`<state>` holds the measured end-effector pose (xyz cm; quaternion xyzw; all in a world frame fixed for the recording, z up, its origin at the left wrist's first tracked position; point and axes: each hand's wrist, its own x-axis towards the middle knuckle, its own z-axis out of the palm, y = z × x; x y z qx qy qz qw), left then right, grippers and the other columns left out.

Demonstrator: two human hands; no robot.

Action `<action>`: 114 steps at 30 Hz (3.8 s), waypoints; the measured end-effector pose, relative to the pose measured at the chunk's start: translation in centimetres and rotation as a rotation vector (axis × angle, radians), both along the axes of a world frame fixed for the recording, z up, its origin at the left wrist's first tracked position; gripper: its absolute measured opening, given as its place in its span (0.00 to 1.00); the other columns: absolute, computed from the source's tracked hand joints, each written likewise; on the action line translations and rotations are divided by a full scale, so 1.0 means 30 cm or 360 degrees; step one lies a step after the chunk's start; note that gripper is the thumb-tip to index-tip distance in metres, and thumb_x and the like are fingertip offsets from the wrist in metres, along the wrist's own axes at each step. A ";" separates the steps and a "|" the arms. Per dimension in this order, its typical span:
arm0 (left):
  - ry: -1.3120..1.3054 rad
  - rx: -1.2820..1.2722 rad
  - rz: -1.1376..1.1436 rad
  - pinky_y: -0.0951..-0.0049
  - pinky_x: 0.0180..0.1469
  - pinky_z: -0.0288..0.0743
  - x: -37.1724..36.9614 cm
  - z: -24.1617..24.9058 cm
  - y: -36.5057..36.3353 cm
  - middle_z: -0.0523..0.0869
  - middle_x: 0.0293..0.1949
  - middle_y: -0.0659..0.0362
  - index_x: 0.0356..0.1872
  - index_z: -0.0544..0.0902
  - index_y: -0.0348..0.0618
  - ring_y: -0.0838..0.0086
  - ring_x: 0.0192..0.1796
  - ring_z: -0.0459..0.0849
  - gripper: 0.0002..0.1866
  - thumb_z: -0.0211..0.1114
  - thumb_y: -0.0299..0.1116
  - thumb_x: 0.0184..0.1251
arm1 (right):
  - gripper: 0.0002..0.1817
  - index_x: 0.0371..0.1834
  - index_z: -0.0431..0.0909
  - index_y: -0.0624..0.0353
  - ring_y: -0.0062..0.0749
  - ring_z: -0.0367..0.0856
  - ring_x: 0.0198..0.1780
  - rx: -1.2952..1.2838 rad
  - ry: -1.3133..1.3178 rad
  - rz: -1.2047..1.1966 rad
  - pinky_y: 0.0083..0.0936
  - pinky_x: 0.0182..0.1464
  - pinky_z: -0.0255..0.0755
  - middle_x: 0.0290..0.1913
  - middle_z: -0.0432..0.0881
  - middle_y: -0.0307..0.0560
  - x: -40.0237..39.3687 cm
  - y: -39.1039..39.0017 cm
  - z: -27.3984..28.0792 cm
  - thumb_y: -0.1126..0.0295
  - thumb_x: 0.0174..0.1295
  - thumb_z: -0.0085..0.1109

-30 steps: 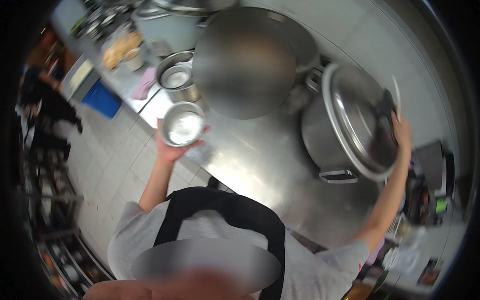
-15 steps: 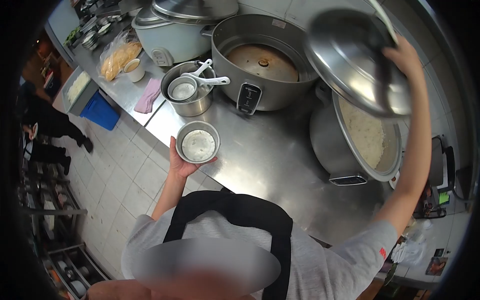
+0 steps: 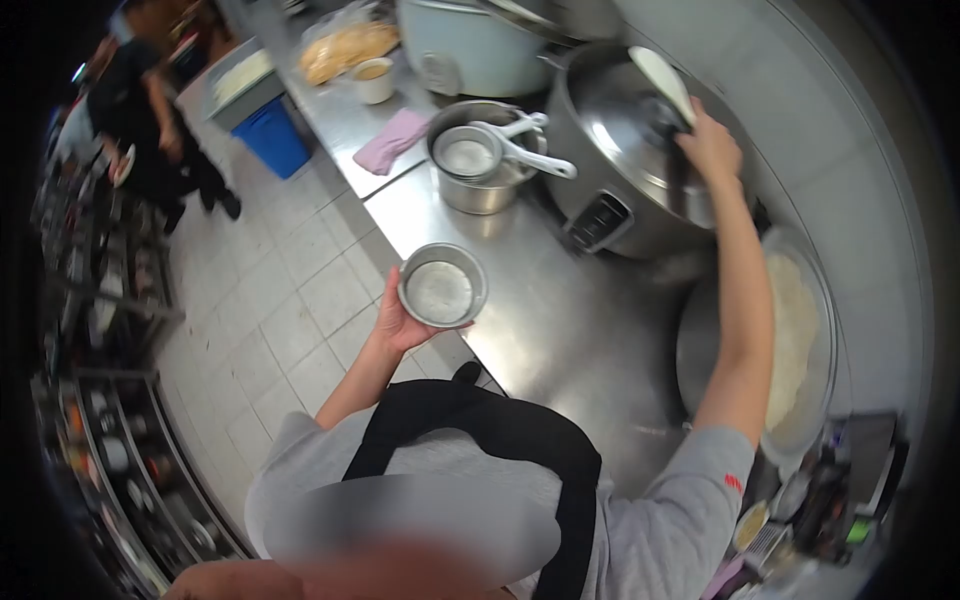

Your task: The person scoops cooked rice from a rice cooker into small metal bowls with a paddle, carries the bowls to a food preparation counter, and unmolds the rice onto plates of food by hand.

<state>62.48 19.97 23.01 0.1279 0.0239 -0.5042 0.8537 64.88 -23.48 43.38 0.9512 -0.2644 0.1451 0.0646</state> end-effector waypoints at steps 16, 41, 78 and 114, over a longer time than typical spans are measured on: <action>-0.0085 -0.0230 -0.0640 0.32 0.60 0.46 -0.482 0.174 -0.600 0.60 0.63 0.52 0.62 0.61 0.51 0.52 0.64 0.59 0.46 0.62 0.65 0.42 | 0.21 0.53 0.65 0.57 0.12 0.63 0.14 0.1448 -0.0665 0.0400 0.11 0.13 0.56 0.23 0.74 0.38 -0.726 -0.239 0.140 0.63 0.58 0.54; -0.0250 -0.0292 -0.0073 0.41 0.60 0.56 -0.415 0.364 -1.129 0.59 0.62 0.50 0.62 0.59 0.50 0.51 0.63 0.59 0.45 0.59 0.64 0.43 | 0.06 0.25 0.78 0.55 0.38 0.77 0.26 -0.0560 -0.0022 0.0309 0.36 0.48 0.57 0.18 0.78 0.47 -0.908 -0.521 -0.065 0.66 0.52 0.56; -0.0415 -0.0199 -0.0082 0.41 0.59 0.57 -0.421 0.370 -1.131 0.61 0.61 0.49 0.62 0.59 0.48 0.51 0.63 0.61 0.47 0.63 0.63 0.40 | 0.08 0.25 0.74 0.57 0.32 0.75 0.26 0.0648 0.0316 0.0254 0.30 0.39 0.64 0.18 0.76 0.43 -1.378 -0.406 -0.057 0.65 0.50 0.61; -0.0828 -0.0242 0.0059 0.48 0.58 0.62 -0.595 0.554 -1.369 0.63 0.58 0.54 0.59 0.60 0.46 0.59 0.61 0.64 0.39 0.62 0.56 0.49 | 0.07 0.27 0.76 0.54 0.34 0.78 0.30 -0.0862 0.0403 -0.0199 0.31 0.42 0.59 0.22 0.79 0.45 -1.138 -0.681 -0.154 0.77 0.43 0.54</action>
